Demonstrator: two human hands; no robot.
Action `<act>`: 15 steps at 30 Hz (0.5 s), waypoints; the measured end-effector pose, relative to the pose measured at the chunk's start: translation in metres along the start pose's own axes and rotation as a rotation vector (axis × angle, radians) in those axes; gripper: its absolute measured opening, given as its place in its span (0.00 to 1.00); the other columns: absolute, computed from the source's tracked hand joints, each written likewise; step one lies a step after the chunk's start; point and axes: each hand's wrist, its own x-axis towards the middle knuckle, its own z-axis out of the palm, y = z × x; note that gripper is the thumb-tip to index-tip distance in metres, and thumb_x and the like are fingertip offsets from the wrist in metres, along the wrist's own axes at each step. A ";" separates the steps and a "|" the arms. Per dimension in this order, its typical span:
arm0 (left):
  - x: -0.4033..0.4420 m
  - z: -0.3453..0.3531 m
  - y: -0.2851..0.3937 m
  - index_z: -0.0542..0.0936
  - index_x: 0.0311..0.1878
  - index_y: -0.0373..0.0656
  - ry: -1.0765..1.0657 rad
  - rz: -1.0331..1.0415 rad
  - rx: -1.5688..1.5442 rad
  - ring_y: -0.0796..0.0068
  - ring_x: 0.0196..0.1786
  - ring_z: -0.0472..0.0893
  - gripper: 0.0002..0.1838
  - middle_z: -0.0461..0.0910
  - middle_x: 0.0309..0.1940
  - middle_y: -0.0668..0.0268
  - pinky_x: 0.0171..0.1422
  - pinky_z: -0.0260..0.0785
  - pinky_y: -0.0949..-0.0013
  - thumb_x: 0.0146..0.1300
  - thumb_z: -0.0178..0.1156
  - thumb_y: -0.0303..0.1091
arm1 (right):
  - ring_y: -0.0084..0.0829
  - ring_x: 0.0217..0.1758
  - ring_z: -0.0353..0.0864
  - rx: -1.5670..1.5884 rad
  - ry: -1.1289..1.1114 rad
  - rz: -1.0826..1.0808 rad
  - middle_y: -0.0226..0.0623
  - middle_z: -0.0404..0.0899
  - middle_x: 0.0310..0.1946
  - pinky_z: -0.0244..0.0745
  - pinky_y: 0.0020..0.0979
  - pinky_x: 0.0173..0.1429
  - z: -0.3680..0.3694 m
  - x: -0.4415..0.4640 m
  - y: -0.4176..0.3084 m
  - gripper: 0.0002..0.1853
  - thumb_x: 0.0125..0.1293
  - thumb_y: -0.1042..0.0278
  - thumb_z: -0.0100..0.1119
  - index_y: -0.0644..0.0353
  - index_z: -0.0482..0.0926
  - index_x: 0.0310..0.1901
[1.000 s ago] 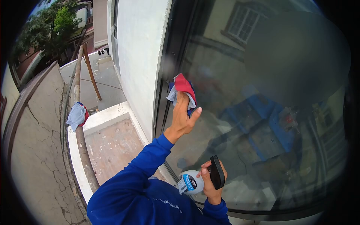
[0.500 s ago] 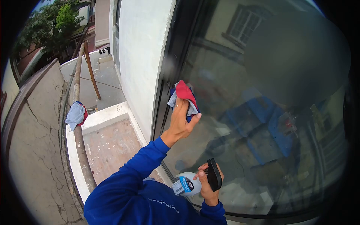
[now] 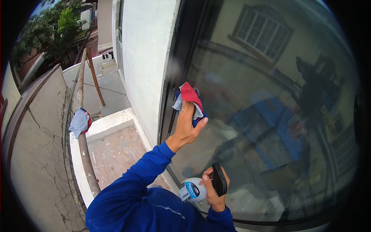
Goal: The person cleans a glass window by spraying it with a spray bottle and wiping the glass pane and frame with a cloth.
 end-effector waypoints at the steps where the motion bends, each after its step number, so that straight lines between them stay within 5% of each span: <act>1: -0.012 0.003 -0.001 0.67 0.65 0.28 -0.016 0.050 0.046 0.30 0.69 0.62 0.35 0.65 0.66 0.36 0.76 0.54 0.47 0.65 0.61 0.47 | 0.23 0.34 0.81 0.014 0.004 0.012 0.34 0.79 0.33 0.78 0.26 0.41 0.002 0.002 -0.002 0.11 0.64 0.69 0.70 0.64 0.77 0.41; 6: 0.033 -0.017 0.003 0.62 0.71 0.24 -0.186 -0.193 -0.108 0.32 0.77 0.55 0.40 0.54 0.74 0.31 0.80 0.49 0.51 0.66 0.60 0.48 | 0.23 0.37 0.80 -0.030 -0.040 -0.004 0.33 0.78 0.33 0.77 0.26 0.43 -0.002 -0.001 0.001 0.11 0.64 0.69 0.70 0.64 0.78 0.41; 13: -0.022 0.009 -0.008 0.58 0.73 0.22 -0.117 -0.025 0.026 0.32 0.82 0.43 0.45 0.48 0.78 0.31 0.83 0.41 0.48 0.66 0.60 0.51 | 0.23 0.37 0.79 0.049 0.001 0.056 0.33 0.78 0.34 0.75 0.26 0.46 0.003 -0.006 -0.002 0.11 0.63 0.71 0.70 0.64 0.77 0.41; 15: 0.027 0.006 -0.001 0.60 0.72 0.24 -0.052 0.031 0.020 0.31 0.78 0.52 0.43 0.53 0.75 0.32 0.81 0.47 0.49 0.68 0.59 0.53 | 0.23 0.37 0.79 -0.026 -0.039 -0.002 0.34 0.77 0.35 0.77 0.26 0.43 -0.004 -0.005 0.007 0.11 0.64 0.71 0.70 0.65 0.77 0.41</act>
